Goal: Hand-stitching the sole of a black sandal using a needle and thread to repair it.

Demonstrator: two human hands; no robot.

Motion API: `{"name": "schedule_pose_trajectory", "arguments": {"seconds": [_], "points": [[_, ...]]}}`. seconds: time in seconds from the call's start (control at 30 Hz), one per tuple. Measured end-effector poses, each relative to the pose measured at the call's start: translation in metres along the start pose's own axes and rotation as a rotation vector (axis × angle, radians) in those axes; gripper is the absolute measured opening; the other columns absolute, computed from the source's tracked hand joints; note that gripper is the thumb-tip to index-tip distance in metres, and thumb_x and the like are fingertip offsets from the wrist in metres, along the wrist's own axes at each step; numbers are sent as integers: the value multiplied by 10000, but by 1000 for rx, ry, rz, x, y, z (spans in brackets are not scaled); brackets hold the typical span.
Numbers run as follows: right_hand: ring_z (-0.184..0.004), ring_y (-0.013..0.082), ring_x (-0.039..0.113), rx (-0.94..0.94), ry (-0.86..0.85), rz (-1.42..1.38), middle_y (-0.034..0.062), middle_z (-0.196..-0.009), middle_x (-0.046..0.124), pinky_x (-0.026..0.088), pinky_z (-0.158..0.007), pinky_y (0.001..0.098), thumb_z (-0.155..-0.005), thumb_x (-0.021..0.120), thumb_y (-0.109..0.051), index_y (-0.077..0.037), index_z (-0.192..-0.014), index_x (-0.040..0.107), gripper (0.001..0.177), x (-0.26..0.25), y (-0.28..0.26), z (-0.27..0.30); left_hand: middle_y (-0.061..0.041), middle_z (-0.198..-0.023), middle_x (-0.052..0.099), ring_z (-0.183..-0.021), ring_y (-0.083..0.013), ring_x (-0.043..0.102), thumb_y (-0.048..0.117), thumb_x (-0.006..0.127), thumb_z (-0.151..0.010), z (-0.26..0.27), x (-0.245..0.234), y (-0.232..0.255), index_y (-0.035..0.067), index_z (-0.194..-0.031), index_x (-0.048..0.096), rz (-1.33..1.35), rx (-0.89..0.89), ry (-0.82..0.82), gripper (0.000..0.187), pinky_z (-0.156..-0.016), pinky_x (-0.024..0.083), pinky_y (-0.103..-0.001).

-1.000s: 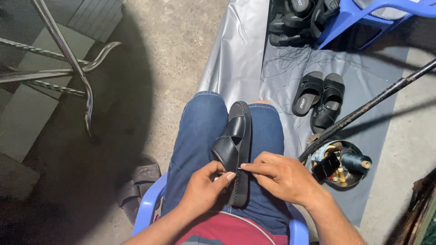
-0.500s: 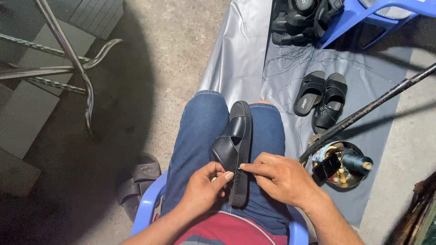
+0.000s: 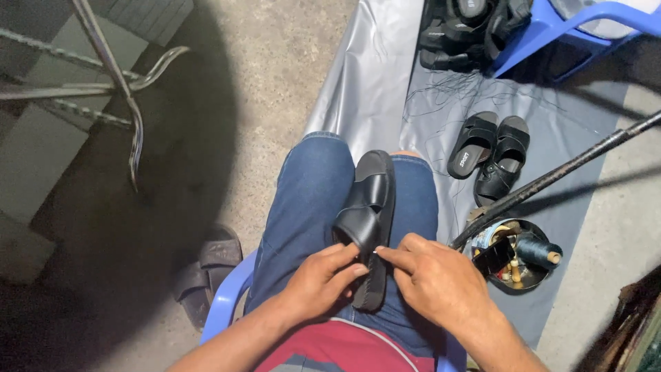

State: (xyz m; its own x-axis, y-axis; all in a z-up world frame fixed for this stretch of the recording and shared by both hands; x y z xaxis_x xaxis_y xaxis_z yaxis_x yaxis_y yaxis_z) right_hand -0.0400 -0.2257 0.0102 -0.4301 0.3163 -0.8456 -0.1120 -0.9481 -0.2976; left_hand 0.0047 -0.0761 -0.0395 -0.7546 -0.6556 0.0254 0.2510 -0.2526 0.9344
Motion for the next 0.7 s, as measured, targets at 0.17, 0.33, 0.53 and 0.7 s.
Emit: {"name": "schedule_pose_trajectory", "arguments": {"seconds": [0.17,0.33,0.53,0.7], "points": [[-823,206,597,62,51,95,-83,-894,555,492,-526,439,-788,472,-278,-335,-1078,604,324,0,12,0,-62,-680,505,-721,-261,570,456,467,-857,-15,6,14,162,-941,510,-487,130,-56,309,-615,415,-382],[-753,144,616,-139,282,-121,-64,-855,628,461,-585,303,-772,548,-172,-219,-950,673,222,6,27,1,-54,-726,602,-764,-280,601,510,556,-751,-26,5,16,182,-848,520,-449,68,13,344,-600,401,-385],[-722,118,619,-179,383,-290,-13,-835,653,455,-644,239,-775,584,-88,-124,-875,689,150,7,27,0,2,-763,639,-770,-216,621,512,599,-692,-28,1,19,212,-850,570,-383,10,9,340,-611,420,-340],[-717,138,624,-235,398,-364,33,-825,657,474,-676,238,-766,585,-56,-77,-872,688,149,9,32,-5,3,-766,640,-777,-228,623,533,592,-679,-28,0,20,202,-829,563,-391,-12,1,365,-612,421,-352]]}}
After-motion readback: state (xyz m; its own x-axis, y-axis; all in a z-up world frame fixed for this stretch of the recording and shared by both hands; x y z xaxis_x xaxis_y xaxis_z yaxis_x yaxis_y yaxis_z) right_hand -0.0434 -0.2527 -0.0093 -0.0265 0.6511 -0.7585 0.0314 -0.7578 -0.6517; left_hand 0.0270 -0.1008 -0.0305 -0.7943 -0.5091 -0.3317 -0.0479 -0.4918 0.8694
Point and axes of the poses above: each hand's wrist, its own z-axis away from the middle knuckle, its own x-axis out of the palm, y = z × x, the point moved 5 cm from there along -z, towards the middle knuckle
